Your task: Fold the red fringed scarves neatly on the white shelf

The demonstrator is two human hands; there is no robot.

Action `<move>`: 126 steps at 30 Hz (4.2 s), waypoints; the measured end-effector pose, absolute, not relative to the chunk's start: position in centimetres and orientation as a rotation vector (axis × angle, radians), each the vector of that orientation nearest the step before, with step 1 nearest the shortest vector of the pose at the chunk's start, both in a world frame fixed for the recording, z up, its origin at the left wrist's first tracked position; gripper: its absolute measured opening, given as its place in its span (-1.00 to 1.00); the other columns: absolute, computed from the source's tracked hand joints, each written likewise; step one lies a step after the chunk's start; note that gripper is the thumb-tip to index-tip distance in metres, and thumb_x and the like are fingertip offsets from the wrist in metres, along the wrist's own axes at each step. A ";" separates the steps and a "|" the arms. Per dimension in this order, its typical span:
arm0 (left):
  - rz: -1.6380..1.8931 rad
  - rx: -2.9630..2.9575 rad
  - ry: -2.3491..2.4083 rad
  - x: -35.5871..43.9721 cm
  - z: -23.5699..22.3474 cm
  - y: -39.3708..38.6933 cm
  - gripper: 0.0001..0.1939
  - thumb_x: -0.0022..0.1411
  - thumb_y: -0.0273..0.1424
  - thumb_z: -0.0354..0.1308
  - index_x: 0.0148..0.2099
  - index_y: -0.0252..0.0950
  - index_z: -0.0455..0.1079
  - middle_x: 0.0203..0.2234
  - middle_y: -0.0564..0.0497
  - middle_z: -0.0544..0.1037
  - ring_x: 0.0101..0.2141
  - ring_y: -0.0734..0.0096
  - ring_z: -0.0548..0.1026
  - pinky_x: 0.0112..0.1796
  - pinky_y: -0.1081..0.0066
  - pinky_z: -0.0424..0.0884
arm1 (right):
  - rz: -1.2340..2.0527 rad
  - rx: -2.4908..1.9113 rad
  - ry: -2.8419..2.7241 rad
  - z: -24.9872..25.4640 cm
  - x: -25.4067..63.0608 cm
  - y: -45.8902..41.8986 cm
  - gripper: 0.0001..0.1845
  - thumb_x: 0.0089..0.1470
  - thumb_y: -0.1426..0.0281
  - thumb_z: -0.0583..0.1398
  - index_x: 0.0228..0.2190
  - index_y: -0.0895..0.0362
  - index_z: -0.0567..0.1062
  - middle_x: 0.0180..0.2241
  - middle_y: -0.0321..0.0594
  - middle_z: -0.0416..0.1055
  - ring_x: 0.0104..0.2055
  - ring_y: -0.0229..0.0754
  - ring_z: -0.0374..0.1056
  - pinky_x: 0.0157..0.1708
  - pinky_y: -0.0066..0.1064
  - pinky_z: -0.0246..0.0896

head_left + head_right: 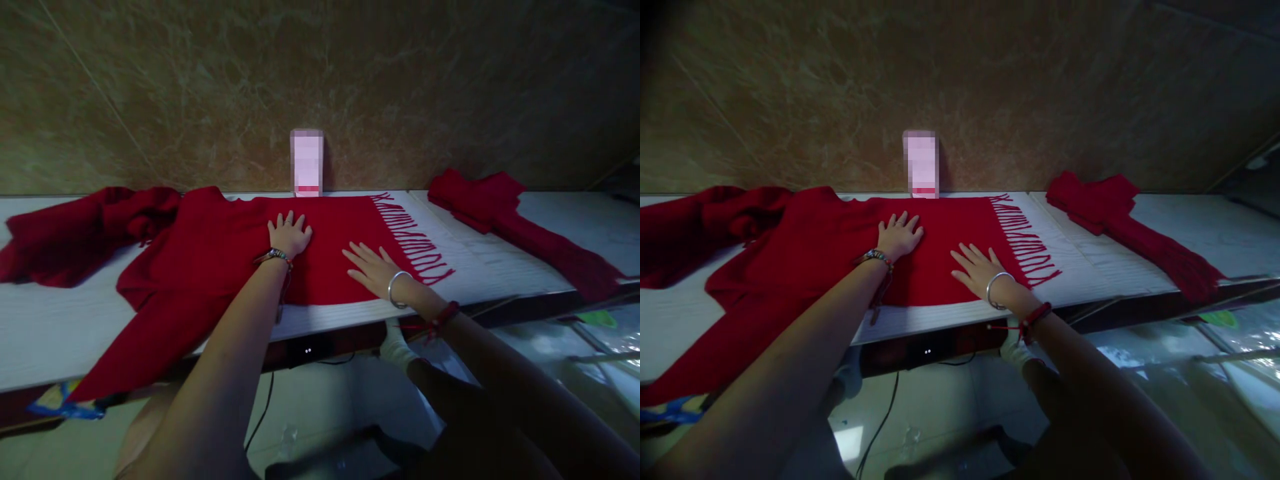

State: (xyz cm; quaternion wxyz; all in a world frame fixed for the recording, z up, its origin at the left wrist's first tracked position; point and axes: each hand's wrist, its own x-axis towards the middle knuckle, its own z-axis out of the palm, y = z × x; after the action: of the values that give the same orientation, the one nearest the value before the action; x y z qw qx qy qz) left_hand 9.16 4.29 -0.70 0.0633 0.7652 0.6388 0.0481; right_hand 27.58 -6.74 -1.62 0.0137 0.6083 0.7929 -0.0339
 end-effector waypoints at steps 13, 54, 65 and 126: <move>0.128 2.482 1.914 9.1 0.6 2.7 -0.48 0.31 -0.22 -0.25 0.20 -0.30 0.20 0.24 -0.17 0.13 0.21 -0.01 0.06 0.12 0.00 0.02 | 0.147 2.486 2.021 -1.4 38.8 -8.4 -0.44 0.19 0.26 -0.15 0.17 0.15 0.19 0.24 -0.03 0.07 0.28 0.07 -0.06 0.16 0.10 -0.06; 0.699 1.802 2.419 -9.4 1.8 -3.4 -0.47 0.18 -0.19 -0.06 0.11 -0.39 0.27 -0.01 -0.33 0.43 -0.02 -0.04 0.40 -0.09 0.10 0.33 | -0.049 2.012 2.564 0.2 24.8 -5.5 -0.42 0.16 0.15 -0.03 0.20 -0.03 0.12 0.29 -0.16 -0.06 0.31 0.07 -0.20 0.15 0.19 -0.15; 0.966 1.626 2.422 -9.2 2.9 -4.3 -0.63 0.13 -0.45 0.08 0.00 -0.39 0.40 -0.12 -0.16 0.54 -0.09 0.17 0.48 -0.05 0.28 0.34 | -0.069 2.021 2.498 -3.1 25.3 -4.4 -0.45 0.17 0.14 -0.09 0.16 -0.04 0.19 0.27 -0.20 0.01 0.30 0.01 -0.13 0.18 0.13 -0.18; 1.695 1.864 1.922 -3.8 3.4 -2.6 -0.69 0.20 -0.39 0.06 -0.01 -0.32 0.31 -0.07 -0.07 0.46 -0.01 0.24 0.38 0.03 0.22 0.29 | -0.055 2.071 2.470 -2.0 24.2 -6.0 -0.49 0.21 0.24 -0.08 0.16 0.03 0.22 0.26 -0.20 0.03 0.28 -0.02 -0.08 0.18 0.06 -0.14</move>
State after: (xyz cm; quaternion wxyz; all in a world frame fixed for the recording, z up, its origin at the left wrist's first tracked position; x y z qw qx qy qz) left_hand -3.77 -2.61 3.40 -0.0138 0.5881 0.6065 0.5349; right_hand 24.21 -5.97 -2.02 -0.0411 0.6418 0.7656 -0.0170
